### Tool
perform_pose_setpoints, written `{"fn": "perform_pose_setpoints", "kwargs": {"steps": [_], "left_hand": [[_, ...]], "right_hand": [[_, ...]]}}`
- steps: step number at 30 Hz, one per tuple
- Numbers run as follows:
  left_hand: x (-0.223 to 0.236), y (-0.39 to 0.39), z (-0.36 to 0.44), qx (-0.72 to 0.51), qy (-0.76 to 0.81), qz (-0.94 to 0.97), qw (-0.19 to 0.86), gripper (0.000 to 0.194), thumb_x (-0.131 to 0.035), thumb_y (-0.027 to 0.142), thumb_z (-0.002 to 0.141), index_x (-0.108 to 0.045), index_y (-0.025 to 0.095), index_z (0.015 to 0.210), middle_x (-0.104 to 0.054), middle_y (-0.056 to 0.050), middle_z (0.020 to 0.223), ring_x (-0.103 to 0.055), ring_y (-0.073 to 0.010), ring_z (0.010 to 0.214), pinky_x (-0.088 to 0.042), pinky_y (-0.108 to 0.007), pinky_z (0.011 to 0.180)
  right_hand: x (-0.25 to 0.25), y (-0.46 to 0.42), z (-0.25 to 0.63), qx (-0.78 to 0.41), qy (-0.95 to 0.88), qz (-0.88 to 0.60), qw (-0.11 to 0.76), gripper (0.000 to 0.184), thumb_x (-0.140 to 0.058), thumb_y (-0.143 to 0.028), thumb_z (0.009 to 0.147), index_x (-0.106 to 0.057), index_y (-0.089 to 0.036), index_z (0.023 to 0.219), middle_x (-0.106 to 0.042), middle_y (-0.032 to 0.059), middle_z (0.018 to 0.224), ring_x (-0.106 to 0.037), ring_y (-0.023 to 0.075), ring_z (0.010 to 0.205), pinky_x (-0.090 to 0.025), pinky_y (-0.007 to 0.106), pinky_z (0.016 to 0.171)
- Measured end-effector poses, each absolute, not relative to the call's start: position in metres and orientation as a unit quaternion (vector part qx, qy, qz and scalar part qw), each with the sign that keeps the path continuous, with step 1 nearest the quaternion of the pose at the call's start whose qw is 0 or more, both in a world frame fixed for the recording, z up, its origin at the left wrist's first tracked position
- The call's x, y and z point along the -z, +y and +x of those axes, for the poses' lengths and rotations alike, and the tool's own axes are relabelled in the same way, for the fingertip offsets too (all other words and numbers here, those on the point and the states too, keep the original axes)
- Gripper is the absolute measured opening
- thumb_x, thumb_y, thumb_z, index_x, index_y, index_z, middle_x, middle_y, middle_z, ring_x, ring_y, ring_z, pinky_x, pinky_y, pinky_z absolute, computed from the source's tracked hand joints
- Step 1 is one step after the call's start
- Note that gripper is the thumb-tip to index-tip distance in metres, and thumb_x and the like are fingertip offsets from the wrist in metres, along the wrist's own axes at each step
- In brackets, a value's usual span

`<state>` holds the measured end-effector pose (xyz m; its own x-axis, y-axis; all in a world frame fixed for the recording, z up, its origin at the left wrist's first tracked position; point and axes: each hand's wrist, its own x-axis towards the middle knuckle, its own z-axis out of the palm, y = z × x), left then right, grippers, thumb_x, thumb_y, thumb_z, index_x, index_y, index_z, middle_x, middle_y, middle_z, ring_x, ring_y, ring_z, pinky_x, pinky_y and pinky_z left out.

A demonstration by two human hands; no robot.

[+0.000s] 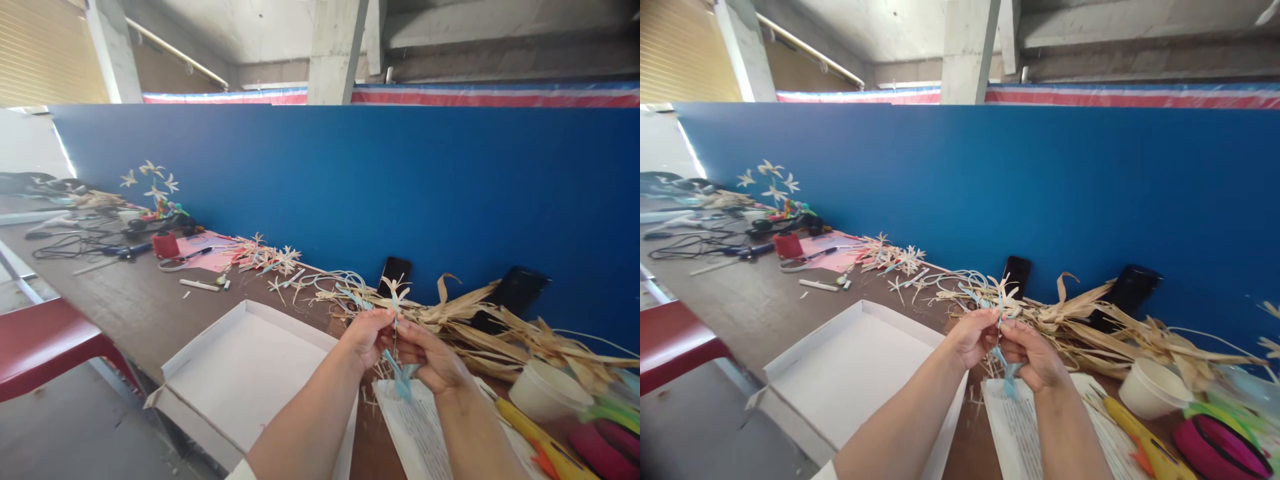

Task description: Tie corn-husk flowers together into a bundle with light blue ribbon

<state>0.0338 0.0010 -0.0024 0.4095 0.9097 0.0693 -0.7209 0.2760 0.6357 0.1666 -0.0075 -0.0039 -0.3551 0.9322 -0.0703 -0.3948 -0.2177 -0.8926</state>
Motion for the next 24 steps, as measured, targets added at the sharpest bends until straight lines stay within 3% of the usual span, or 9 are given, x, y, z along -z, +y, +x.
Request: {"fn": "perform_pose_setpoints", "kwargs": {"steps": [7, 13, 18, 24], "left_hand": [[0.004, 0.004, 0.033, -0.532, 0.231, 0.349, 0.736, 0.041, -0.077, 0.045, 0.056, -0.067, 0.009, 0.074, -0.041, 0.004, 0.053, -0.031, -0.0024, 0.046, -0.019, -0.017, 0.043], [0.0, 0.005, 0.032, -0.526, 0.351, 0.388, 0.67, 0.048, -0.069, 0.055, 0.06, -0.069, 0.012, 0.079, -0.049, 0.0, 0.062, -0.039, -0.0052, 0.052, -0.028, -0.018, 0.046], [-0.002, 0.002, 0.033, -0.536, 0.4, 0.421, 0.612, 0.04, -0.072, 0.05, 0.058, -0.061, 0.013, 0.064, -0.044, 0.003, 0.052, -0.036, -0.0053, 0.047, -0.029, -0.02, 0.047], [0.0, 0.005, 0.033, -0.555, 0.406, 0.44, 0.577, 0.031, -0.077, 0.036, 0.052, -0.06, 0.012, 0.062, -0.052, 0.002, 0.054, -0.04, -0.0063, 0.049, -0.031, -0.021, 0.051]], "right_hand": [[-0.005, -0.012, 0.167, -0.652, -0.438, -0.373, 0.493, 0.022, -0.075, -0.025, 0.065, -0.056, -0.014, 0.065, -0.024, -0.0099, 0.049, -0.012, 0.0007, 0.042, -0.011, 0.012, 0.036], [-0.008, -0.012, 0.168, -0.54, -0.454, -0.477, 0.524, 0.028, -0.077, -0.033, 0.058, -0.056, -0.015, 0.063, -0.039, -0.0066, 0.044, -0.027, 0.0041, 0.04, -0.017, 0.018, 0.038], [-0.007, -0.014, 0.163, -0.42, -0.527, -0.538, 0.506, 0.025, -0.07, -0.039, 0.063, -0.06, -0.016, 0.066, -0.049, -0.0037, 0.047, -0.037, 0.0087, 0.041, -0.024, 0.023, 0.041], [-0.014, -0.019, 0.157, -0.275, -0.611, -0.591, 0.449, 0.02, -0.062, -0.037, 0.068, -0.061, -0.017, 0.065, -0.05, -0.0039, 0.048, -0.04, 0.0103, 0.046, -0.029, 0.024, 0.046]]}}
